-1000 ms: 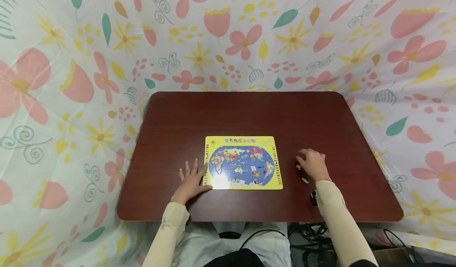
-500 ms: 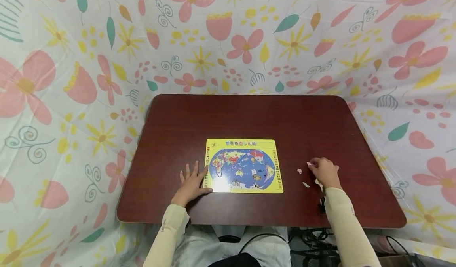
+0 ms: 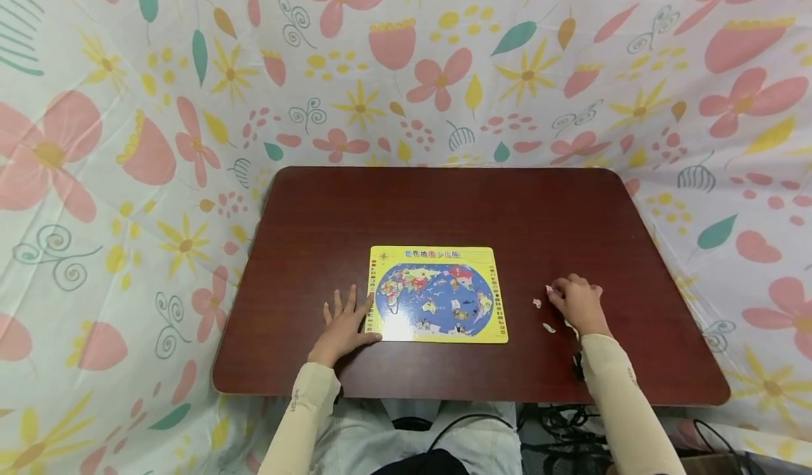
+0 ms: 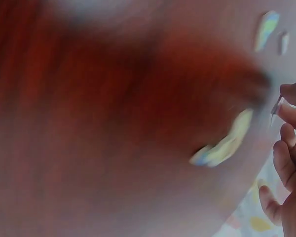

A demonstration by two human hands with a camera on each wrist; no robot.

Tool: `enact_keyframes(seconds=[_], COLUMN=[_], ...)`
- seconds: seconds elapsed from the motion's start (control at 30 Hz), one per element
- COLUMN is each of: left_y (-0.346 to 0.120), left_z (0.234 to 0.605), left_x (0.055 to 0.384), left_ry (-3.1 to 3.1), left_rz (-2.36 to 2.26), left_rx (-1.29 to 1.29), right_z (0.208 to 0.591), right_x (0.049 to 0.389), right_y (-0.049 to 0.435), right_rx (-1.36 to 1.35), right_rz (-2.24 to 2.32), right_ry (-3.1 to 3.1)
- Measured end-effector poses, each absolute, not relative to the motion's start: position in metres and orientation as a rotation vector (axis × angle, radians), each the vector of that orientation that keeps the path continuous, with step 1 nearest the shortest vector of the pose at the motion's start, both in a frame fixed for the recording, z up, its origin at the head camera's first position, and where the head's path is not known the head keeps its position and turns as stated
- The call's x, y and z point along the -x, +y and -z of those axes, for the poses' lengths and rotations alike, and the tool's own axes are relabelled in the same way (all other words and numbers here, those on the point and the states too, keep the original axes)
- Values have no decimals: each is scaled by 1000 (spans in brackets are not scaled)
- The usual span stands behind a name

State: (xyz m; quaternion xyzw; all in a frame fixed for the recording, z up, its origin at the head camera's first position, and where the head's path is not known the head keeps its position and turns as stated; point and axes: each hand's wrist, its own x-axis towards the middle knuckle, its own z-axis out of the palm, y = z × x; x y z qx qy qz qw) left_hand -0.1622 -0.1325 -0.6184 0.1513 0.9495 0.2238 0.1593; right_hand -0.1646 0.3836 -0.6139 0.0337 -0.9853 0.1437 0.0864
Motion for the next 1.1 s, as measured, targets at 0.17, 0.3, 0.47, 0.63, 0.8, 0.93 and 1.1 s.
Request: enact_keyframes(seconds=[0.17, 0.3, 0.47, 0.63, 0.8, 0.93, 1.1], left_y=[-133, -134, -133, -131, -132, -132, -132], left_z=[619, 617, 616, 618, 618, 619, 620], left_x=[163, 163, 163, 163, 162, 161, 161], left_ry=[2723, 2737, 2736, 2743, 2734, 2736, 2749], left_rz=[-640, -630, -617, -607, -612, -643, -629], left_rx=[-448, -455, -456, -459, -456, -457, -461], right_z=[601, 592, 593, 599, 601, 602, 605], right_x=[175, 188, 201, 208, 211, 211, 213], right_y=[359, 326, 276, 239, 218, 216, 218], right_rx=[-185, -271, -428, -510, -482, -461, -432], right_rz=[-413, -438, -465, -436, -442, -441, -451], right_ry=[-2901, -2839, -2814, -2926, -2995, -3013, -3028])
